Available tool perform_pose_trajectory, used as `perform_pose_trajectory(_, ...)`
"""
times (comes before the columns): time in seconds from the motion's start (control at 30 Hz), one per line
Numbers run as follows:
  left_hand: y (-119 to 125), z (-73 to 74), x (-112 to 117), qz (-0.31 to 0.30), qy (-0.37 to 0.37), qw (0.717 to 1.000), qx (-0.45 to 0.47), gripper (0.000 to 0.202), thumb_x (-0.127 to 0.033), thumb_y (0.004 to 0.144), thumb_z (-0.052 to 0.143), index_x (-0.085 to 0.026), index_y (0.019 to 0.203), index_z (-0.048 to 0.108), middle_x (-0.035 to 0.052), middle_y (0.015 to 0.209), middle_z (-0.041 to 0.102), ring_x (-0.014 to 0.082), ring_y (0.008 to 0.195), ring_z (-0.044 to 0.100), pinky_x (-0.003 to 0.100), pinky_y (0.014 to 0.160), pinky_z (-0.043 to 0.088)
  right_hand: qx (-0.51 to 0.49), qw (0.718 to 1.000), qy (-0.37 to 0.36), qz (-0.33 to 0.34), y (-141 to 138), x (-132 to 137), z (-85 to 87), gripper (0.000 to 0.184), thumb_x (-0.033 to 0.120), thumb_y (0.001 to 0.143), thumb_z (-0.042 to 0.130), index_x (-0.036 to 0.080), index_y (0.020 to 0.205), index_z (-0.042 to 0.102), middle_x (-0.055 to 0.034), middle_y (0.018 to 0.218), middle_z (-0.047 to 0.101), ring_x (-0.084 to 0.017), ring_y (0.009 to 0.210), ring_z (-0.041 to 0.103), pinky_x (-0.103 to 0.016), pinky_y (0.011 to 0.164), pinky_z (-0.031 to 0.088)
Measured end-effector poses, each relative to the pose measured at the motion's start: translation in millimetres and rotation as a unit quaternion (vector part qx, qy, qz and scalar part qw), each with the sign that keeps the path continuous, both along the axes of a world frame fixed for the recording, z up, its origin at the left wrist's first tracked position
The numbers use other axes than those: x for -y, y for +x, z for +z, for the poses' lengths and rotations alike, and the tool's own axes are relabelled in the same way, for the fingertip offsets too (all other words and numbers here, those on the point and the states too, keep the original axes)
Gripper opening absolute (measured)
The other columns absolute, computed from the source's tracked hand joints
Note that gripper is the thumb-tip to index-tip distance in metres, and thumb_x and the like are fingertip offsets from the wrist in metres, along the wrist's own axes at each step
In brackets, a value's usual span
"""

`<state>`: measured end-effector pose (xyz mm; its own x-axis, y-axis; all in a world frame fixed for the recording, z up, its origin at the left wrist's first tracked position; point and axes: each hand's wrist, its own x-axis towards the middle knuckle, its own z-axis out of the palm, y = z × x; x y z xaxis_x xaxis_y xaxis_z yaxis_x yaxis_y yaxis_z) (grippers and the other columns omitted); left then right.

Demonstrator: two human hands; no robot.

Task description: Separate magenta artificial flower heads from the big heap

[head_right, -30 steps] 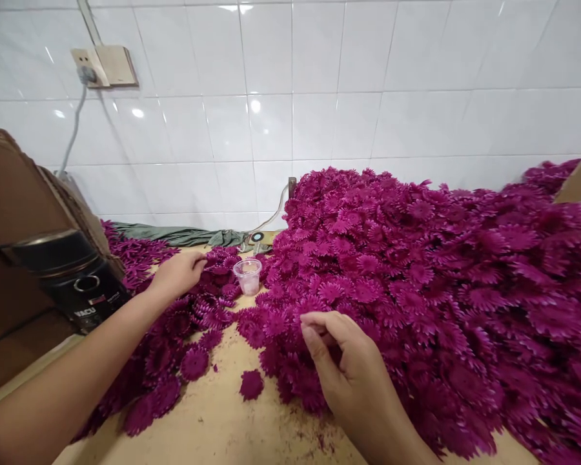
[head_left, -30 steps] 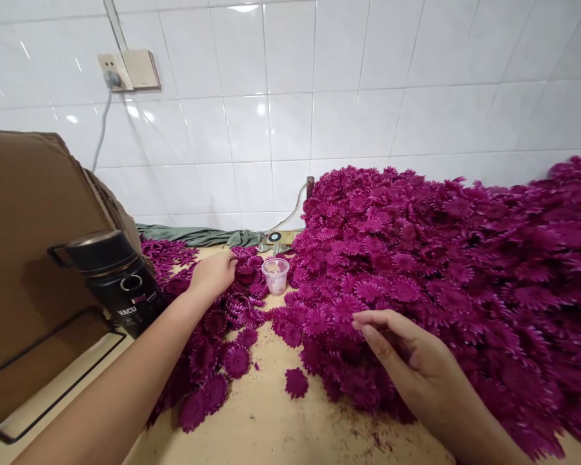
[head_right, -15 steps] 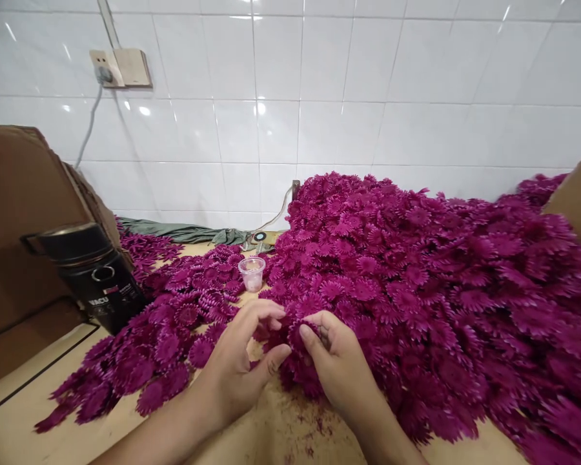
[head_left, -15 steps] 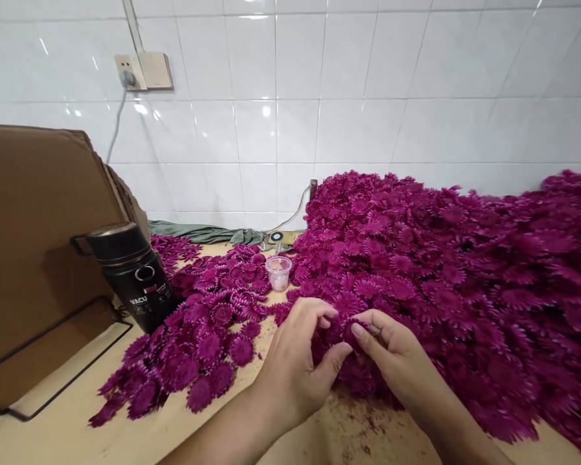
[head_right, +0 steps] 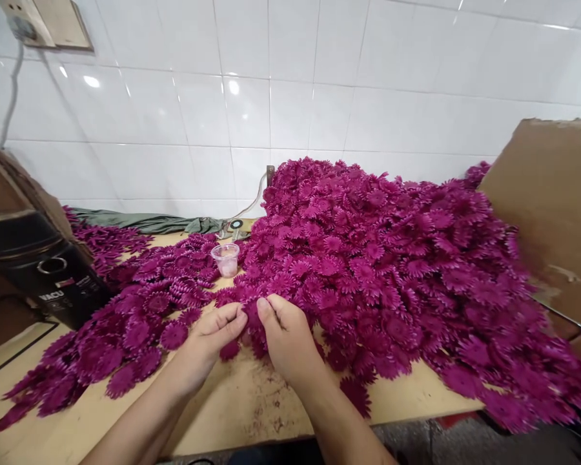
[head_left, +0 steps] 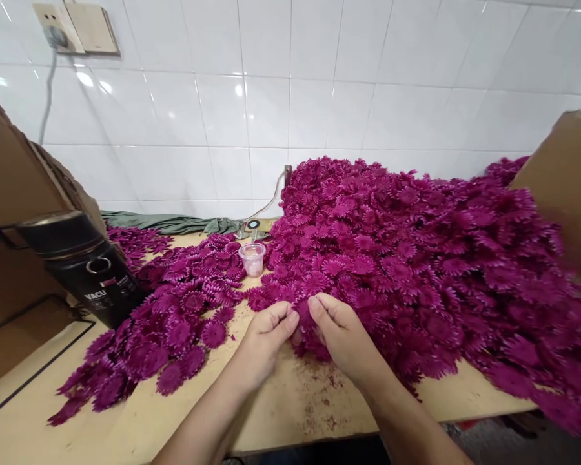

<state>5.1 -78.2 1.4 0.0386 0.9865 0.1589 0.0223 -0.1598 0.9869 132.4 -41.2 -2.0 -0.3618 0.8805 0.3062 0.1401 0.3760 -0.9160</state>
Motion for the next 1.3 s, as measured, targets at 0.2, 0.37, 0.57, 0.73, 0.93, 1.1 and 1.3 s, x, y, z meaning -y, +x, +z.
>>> perform_pose_trajectory(0.2,7.5,-12.2,-0.7,0.049,-0.024,0.994,0.097,0.036,-0.05,0.068,0.061,-0.016,0.06,0.052,-0.0028,0.056,0.05,0.0102,0.057,0.045,0.023,0.06,0.037,-0.034,0.997,-0.061,0.018,2.8,1.5,3.9,0.031,0.043,0.084,0.038,0.021,0.061,0.036,0.0049,0.055,0.034,-0.01,0.052,0.036,-0.022,0.051,0.036)
perform_pose_trajectory(0.37,35.5,-12.5,-5.9,0.071,-0.049,0.974,0.21,0.041,-0.047,0.066,0.065,-0.017,0.094,0.063,0.0056,0.095,0.067,0.0198,0.094,0.057,0.031,0.083,0.043,0.077,0.993,0.091,-0.008,4.8,5.8,-2.4,0.015,0.026,0.082,0.038,0.02,0.073,0.048,-0.0033,0.074,0.052,-0.018,0.076,0.051,-0.034,0.075,0.044)
perform_pose_trajectory(0.57,53.1,2.8,-16.3,0.035,-0.102,0.902,0.418,0.034,-0.019,0.078,0.051,-0.013,0.11,0.059,0.0115,0.11,0.065,0.0201,0.105,0.058,0.033,0.096,0.04,0.084,0.979,0.159,-0.094,23.1,9.2,7.0,0.032,0.03,0.074,0.054,0.018,0.103,0.051,-0.0135,0.109,0.049,-0.027,0.106,0.046,-0.048,0.091,0.039)
perform_pose_trajectory(0.73,63.8,7.3,-16.6,0.062,-0.065,0.892,0.443,0.049,-0.002,0.067,0.047,-0.011,0.114,0.058,0.0109,0.119,0.061,0.0205,0.113,0.053,0.032,0.099,0.038,-0.041,0.989,0.04,-0.133,25.3,-9.3,26.8,0.055,0.049,0.074,0.055,0.019,0.119,0.047,-0.0123,0.126,0.048,-0.026,0.118,0.044,-0.042,0.101,0.034)
perform_pose_trajectory(0.93,86.8,22.7,-16.1,0.09,-0.071,0.897,0.426,0.049,-0.043,0.083,0.042,-0.015,0.121,0.054,0.0064,0.129,0.053,0.0227,0.127,0.037,0.036,0.109,0.023,-0.053,0.992,0.014,-0.115,-8.4,-19.7,13.8,0.066,0.064,0.078,0.034,0.018,0.124,0.049,-0.0094,0.135,0.043,-0.024,0.128,0.034,-0.042,0.11,0.018)
perform_pose_trajectory(1.1,74.1,38.9,-26.5,0.113,-0.095,0.906,0.398,0.06,-0.051,0.087,0.021,-0.015,0.129,0.044,0.005,0.142,0.035,0.0179,0.133,0.025,0.03,0.11,0.019,-0.077,0.994,-0.011,-0.076,-15.4,5.9,11.8,0.074,0.068,0.078,0.026,0.02,0.134,0.037,-0.003,0.144,0.031,-0.019,0.135,0.019,-0.036,0.112,0.01)
perform_pose_trajectory(1.3,83.9,28.2,-14.4,0.082,-0.018,0.956,0.28,0.063,-0.056,0.085,0.025,-0.019,0.135,0.035,0.002,0.145,0.03,0.0187,0.135,0.018,0.029,0.11,0.014,-0.119,0.977,-0.137,-0.108,-8.2,-9.6,22.8,0.077,0.074,0.075,0.015,0.028,0.132,0.04,-0.0015,0.14,0.037,-0.022,0.132,0.025,-0.039,0.11,0.021)
